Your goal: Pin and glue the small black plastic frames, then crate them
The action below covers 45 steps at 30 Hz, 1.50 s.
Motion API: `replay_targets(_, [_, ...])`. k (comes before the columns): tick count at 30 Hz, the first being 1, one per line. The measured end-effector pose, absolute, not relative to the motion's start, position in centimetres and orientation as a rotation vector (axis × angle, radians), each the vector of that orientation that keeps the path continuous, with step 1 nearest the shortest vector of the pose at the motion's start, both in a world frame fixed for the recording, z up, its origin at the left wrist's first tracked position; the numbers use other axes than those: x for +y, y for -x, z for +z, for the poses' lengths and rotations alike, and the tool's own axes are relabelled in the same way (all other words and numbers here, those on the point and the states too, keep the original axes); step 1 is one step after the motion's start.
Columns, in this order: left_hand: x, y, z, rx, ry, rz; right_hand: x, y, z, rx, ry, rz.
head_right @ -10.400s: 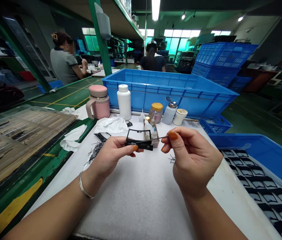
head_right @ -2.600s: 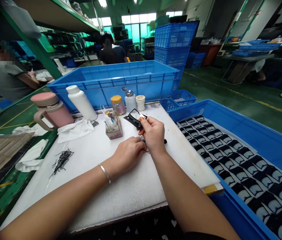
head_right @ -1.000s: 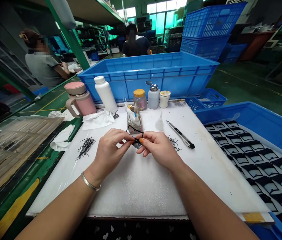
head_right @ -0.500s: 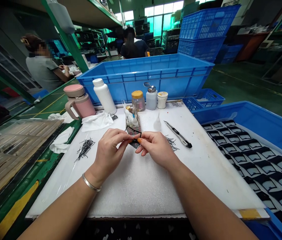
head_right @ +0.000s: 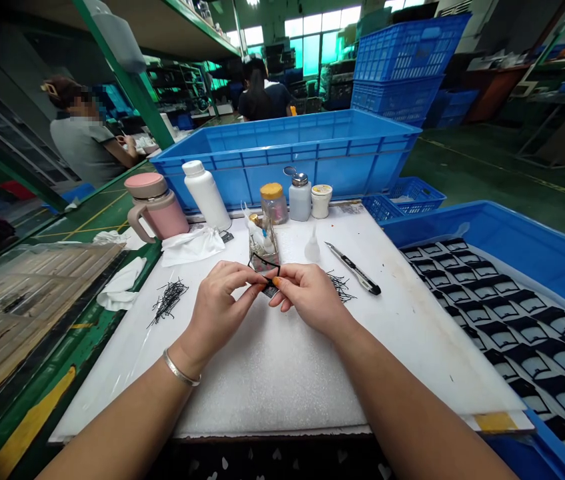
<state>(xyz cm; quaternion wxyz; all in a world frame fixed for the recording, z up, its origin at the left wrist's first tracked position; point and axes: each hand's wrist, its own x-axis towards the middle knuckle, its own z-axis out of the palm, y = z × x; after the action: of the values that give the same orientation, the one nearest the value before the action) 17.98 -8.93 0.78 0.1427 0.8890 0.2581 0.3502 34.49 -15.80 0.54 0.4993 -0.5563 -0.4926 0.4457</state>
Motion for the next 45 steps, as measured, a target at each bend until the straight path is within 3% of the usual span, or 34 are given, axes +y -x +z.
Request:
replay_targets(35, [-8.9, -17.9, 1.0, 0.777, -2.532, 1.023, -16.1, -33.7, 0.6, -1.231, 1.347, 0.997])
replay_targets(45, [-7.6, -17.4, 1.4, 0.865, -1.885, 1.034, -16.3, -34.1, 1.2, -1.149, 1.265, 1.066])
